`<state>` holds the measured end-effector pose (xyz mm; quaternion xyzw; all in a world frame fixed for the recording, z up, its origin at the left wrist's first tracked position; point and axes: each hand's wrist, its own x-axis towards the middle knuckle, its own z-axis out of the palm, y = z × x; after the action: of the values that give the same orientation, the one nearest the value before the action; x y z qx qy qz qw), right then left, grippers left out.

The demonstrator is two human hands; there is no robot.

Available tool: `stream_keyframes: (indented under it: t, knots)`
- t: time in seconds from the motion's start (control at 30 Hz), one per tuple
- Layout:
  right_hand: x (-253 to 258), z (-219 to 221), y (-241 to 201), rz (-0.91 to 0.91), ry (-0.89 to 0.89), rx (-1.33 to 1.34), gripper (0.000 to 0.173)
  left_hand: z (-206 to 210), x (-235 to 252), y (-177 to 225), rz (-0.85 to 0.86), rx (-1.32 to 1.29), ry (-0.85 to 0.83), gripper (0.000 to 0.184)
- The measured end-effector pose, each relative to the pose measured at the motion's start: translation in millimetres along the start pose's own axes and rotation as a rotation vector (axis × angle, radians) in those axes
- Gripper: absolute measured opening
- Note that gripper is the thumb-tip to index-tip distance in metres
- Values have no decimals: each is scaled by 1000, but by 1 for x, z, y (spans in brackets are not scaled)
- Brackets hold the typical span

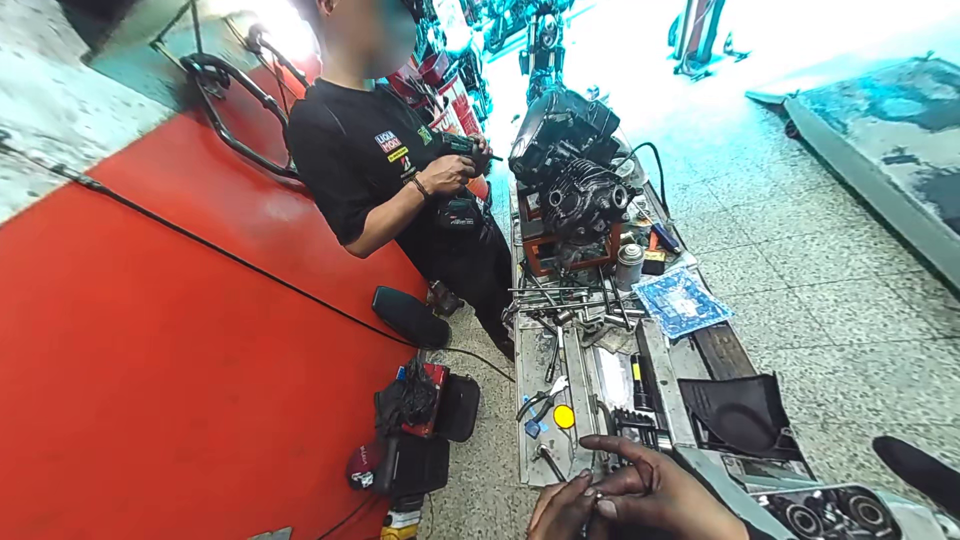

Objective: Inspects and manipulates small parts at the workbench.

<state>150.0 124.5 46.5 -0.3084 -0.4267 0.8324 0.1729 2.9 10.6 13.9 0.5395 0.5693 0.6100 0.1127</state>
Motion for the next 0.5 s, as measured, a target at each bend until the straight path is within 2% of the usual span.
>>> stream_keyframes:
  t: [0.33,0.5]
  knots:
    - [0,0,2,11,14,-64,55,0,0,-1,1,51,-63,14]
    - [1,0,3,-40,54,-14,47,1,1,0,-8,53,-50,13]
